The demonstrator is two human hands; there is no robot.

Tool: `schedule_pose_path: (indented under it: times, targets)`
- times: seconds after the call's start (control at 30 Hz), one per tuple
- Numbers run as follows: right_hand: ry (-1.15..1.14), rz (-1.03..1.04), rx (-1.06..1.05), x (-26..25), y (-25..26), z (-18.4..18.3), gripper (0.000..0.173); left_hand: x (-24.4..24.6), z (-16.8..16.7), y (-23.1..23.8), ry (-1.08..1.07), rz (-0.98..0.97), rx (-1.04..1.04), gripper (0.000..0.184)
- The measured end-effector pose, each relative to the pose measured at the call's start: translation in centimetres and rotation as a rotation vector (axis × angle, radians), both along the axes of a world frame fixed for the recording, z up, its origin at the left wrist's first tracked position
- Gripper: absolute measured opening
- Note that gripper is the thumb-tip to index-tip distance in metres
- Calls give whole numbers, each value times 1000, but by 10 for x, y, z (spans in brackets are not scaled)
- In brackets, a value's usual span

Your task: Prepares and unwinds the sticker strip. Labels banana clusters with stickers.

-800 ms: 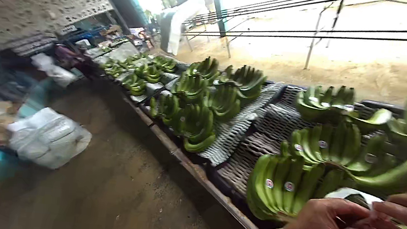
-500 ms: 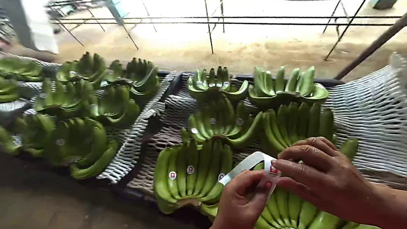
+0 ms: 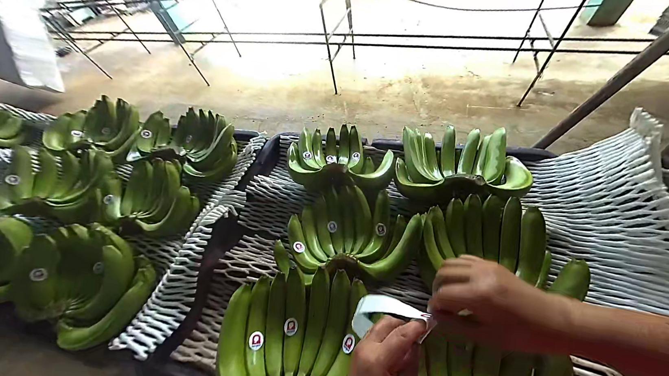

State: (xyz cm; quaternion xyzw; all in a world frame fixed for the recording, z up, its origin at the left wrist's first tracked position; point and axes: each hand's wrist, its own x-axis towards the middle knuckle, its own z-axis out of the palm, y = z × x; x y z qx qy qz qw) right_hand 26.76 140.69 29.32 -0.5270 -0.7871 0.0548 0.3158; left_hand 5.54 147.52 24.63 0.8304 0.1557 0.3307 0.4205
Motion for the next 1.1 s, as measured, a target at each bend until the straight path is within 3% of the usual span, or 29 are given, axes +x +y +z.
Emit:
schedule_pose_path:
  times: [0.1,0.23,0.3,0.4,0.53,0.63,0.77,0.9,0.97,1.1]
  targets:
    - [157,-47,-130,69,50,1,12,-3,1,10,29,42,-203,25]
    - [30,-575,-146,159,127,-33,14,-3,10,11,37,99,-452,39]
    - [-81,-780,-204,180,156,-49,20,-2,10,10,-7,135,-514,33]
    - [-160,-876,-279,184,178,-67,24,-5,3,15,-93,131,-480,17]
    - [-311,-666,-402,183,177,-90,21,-8,-3,16,-101,164,-486,13]
    - [-338,-607,-484,178,155,-76,24,-4,3,12,-75,201,-560,23]
    - [-106,-278,-108,109,93,-26,16,5,-2,10,-162,128,-535,35]
    - [29,57,29,24,38,-4,22,17,-5,8,-231,73,-435,50]
    - [-67,79,62,9,28,-8,28,20,-7,6,-232,76,-369,55]
    - [-147,56,51,6,27,-16,25,19,-11,7,-204,98,-220,53]
